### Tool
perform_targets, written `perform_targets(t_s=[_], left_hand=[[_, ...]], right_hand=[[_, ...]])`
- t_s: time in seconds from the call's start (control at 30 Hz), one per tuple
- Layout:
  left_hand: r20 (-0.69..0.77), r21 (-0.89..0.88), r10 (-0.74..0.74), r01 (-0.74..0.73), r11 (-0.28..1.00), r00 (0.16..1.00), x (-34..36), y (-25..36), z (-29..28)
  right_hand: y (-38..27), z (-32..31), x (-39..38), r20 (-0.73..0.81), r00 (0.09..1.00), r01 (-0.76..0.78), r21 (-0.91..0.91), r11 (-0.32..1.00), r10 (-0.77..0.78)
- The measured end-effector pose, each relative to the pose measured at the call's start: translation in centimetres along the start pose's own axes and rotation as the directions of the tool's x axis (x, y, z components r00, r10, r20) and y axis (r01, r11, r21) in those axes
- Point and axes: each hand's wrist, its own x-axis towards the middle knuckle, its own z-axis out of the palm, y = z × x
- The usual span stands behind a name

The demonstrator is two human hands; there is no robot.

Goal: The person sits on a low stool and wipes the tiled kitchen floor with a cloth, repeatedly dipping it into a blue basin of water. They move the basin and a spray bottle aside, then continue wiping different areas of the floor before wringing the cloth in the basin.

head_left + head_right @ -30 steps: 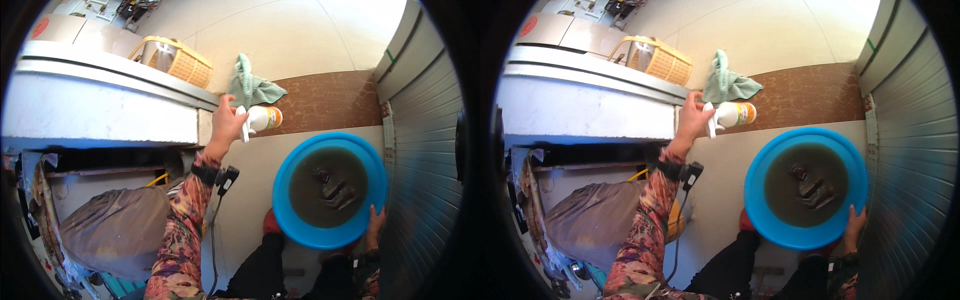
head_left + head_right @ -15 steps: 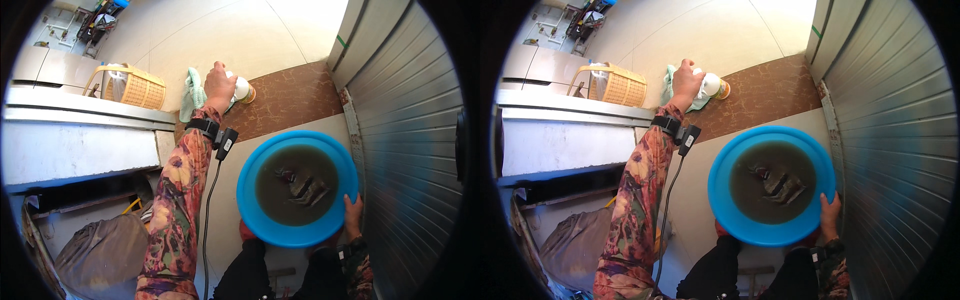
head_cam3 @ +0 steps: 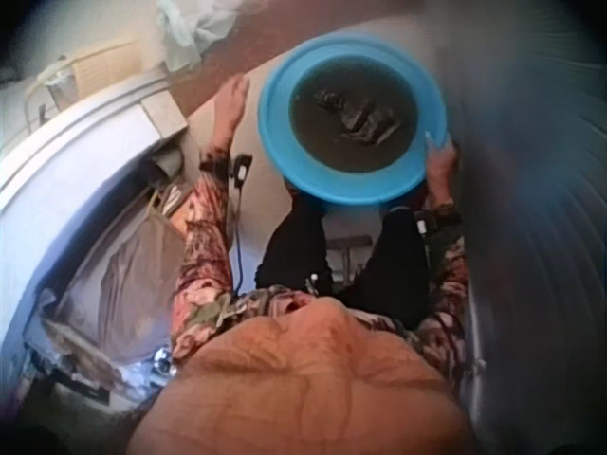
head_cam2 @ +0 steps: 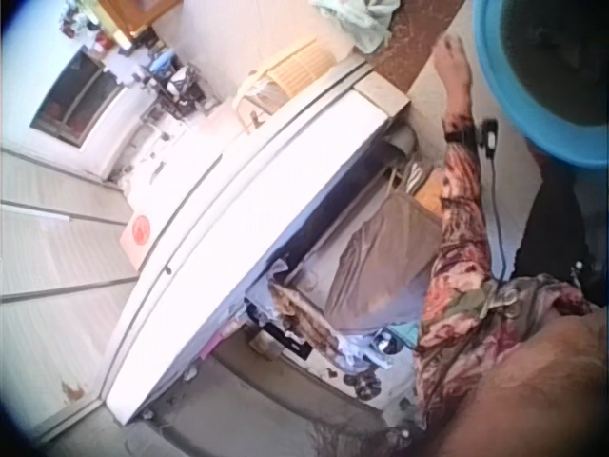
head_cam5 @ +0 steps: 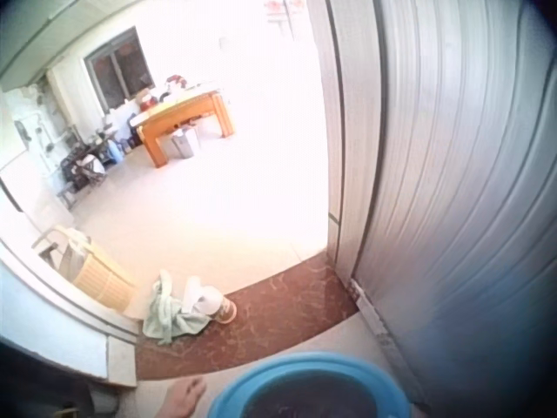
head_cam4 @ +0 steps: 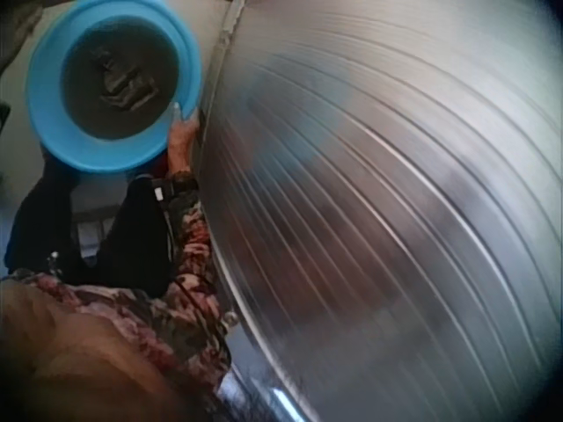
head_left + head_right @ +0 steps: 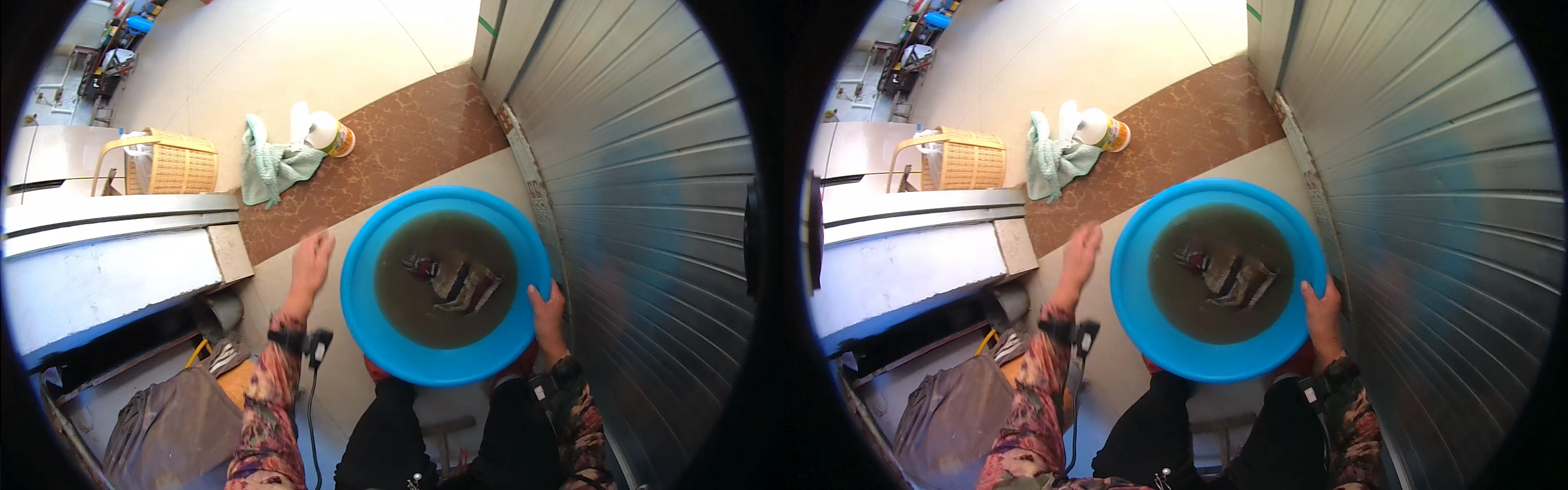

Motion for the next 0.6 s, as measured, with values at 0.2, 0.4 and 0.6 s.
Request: perform_targets(t_s=[0.2, 0.4, 0.6], left_hand=[[0.001, -0.231, -0.077, 0.075, 0.97, 0.997, -10.7, -3.1, 3.7], [-0.102, -0.152, -0.024, 0.008, 0.988, 0.995, -8.0, -4.5, 1.0], [-0.12, -0.116, -0.015, 0.001, 0.993, 0.993, -4.6, -7.7, -1.7]], right_hand=[[-1.2, 0.9, 2.0, 0.0, 0.994, 0.105, -0.075, 0.992, -0.105], [-3.3, 4.6, 3.6, 0.006, 0.989, 0.148, -0.204, 0.968, -0.15], [-4.9, 9.4, 5.2, 0.018, 0.975, 0.223, -0.131, 0.966, -0.223]])
